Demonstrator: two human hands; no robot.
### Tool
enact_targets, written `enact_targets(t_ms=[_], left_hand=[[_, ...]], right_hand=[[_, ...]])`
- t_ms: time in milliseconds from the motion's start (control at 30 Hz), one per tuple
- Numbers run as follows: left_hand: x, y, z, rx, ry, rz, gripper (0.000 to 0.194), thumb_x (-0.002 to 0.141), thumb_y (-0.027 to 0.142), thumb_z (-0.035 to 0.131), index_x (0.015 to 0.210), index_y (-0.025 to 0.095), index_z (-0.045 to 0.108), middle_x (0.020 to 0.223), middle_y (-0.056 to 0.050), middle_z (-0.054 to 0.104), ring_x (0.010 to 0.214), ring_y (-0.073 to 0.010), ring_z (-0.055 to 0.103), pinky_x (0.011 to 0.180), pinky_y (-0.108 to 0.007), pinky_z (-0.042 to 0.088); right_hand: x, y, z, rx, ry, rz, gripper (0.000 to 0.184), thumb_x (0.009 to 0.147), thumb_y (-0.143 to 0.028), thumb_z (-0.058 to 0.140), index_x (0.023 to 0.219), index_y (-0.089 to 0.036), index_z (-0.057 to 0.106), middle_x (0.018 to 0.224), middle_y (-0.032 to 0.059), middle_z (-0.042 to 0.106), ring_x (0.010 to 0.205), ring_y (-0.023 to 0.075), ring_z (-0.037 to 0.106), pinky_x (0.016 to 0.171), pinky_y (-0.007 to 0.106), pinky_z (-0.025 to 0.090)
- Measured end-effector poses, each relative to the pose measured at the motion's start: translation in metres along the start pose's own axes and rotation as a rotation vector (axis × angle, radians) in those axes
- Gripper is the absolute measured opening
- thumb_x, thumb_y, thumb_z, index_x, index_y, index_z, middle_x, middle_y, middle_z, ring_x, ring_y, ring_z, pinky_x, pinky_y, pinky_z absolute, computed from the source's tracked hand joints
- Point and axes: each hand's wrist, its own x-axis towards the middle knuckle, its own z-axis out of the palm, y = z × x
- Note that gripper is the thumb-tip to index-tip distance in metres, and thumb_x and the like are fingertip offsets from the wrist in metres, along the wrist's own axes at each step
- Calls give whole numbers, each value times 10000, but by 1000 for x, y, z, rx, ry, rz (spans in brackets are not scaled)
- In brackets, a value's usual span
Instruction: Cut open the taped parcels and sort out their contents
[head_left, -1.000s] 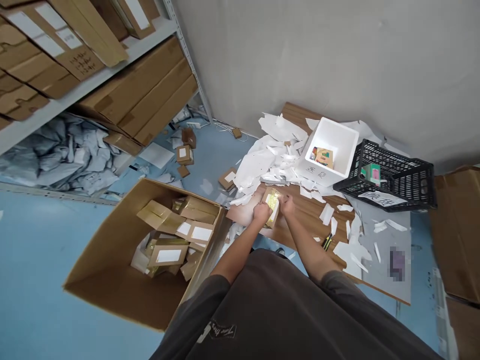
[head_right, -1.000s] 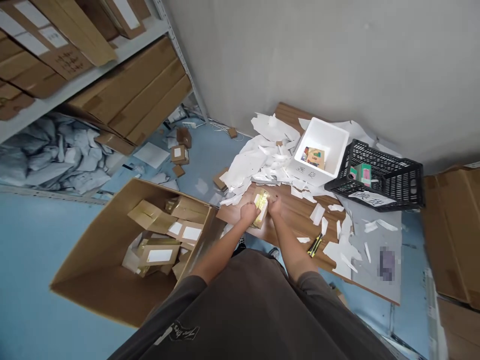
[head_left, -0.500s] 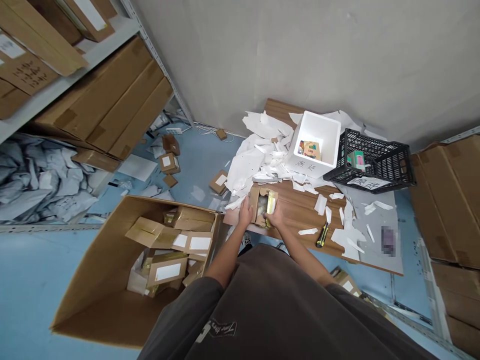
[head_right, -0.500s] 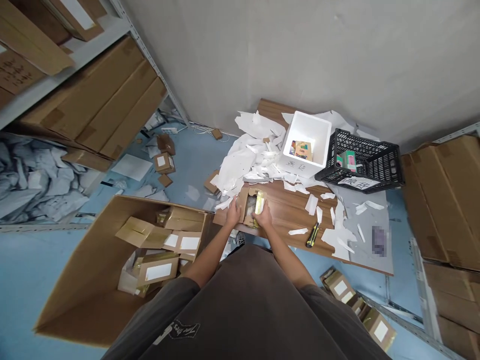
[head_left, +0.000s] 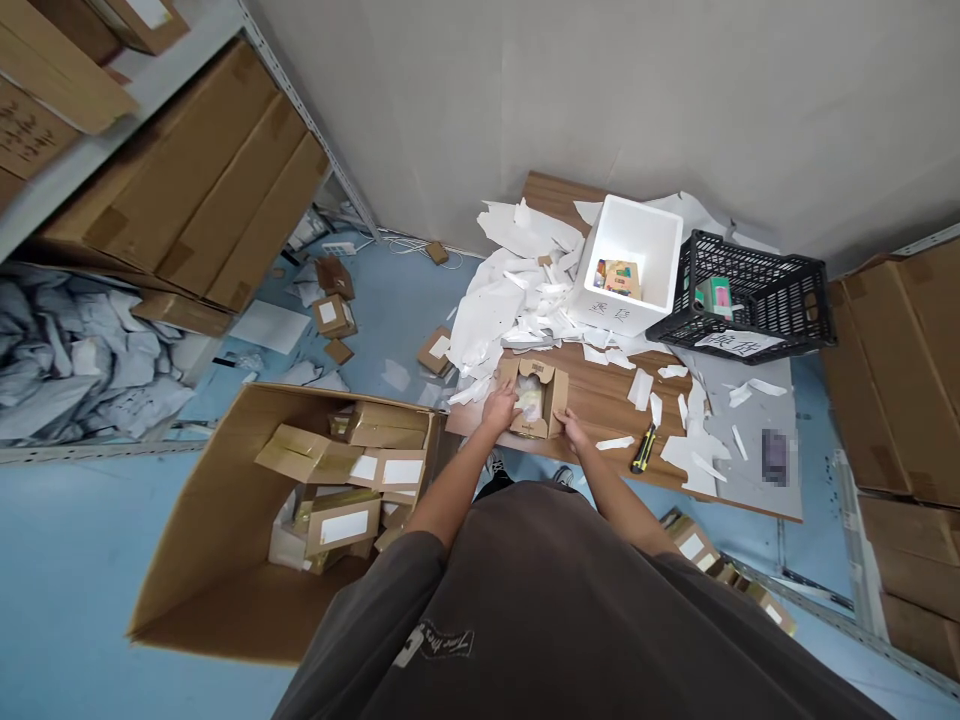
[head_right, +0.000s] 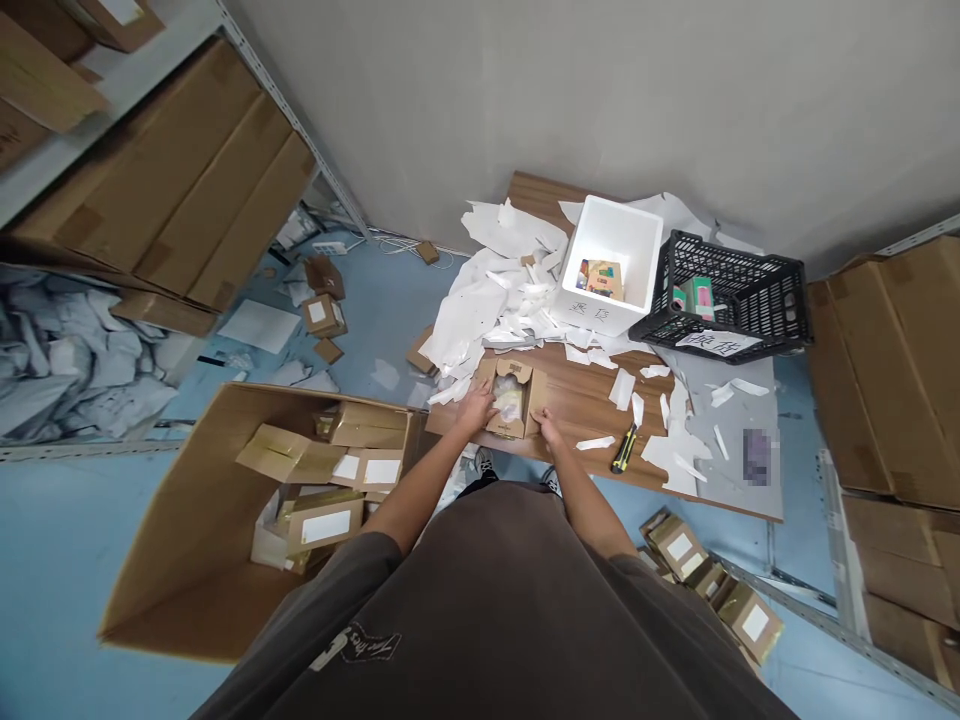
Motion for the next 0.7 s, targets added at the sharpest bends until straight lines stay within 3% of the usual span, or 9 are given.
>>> enact_targets(t_ms=[67,167,300,400,500,600,633,700], left_hand=[[-1,0,-5,-4,-31,14,152,892,241,844,1011,163,793,1748,-187,416,1613,-336,434,1278,-481,440],[4,4,-8,20,-26,-49,93,962,206,742,1023,169,802,1709,-172,485,1588,-312,470,1270,-457,443],[14,11,-7,90,-22,-118,245,897,161,803,1141,182,799,1681,-155,530,1544,-326,517,1262,-456,444],[16,8,-12,48,-48,-77,325,887,310,867,1176,178,802,1706,-162,495,1572,-340,479,1262,-438,440],[7,-3,-21,-3,-141,10,655,814,527,924,1350,192,753,1764,-155,403,1631,-355,388,1290,-422,398],[-10,-10,-23,41,-217,94,1125,583,646,1024,1537,201,629,1824,-173,249,1684,-431,225,1345,-486,295],[-15,-10,-22,65,-219,94,1185,538,663,1035,1546,202,618,1833,-179,211,1691,-455,179,1348,-516,280],[-25,-7,-16,100,-201,63,1119,529,676,1035,1475,203,670,1844,-181,157,1694,-486,118,1336,-566,283]], right_hand=[[-2,2,3,49,32,32,505,743,-638,809,1025,-256,634,1056,23,805,978,214,744,767,273,577],[-4,4,6,98,34,94,512,726,-633,829,1015,-252,645,1060,35,808,946,219,749,717,262,568],[-5,7,7,100,25,130,542,696,-654,835,1007,-252,646,1021,29,806,873,209,745,645,246,542],[-7,8,5,77,32,119,548,716,-699,806,989,-264,617,987,17,795,860,204,746,645,247,546],[-8,8,6,60,44,117,534,736,-725,787,930,-271,581,925,15,780,835,210,746,654,266,565],[-8,8,11,60,57,103,519,728,-695,815,934,-266,607,933,26,782,855,222,749,676,282,582],[-8,8,13,53,62,90,510,733,-677,824,954,-262,627,955,34,787,881,231,752,697,293,592],[-8,7,15,2,103,54,487,763,-636,821,1022,-256,661,998,53,789,935,256,751,752,330,610]])
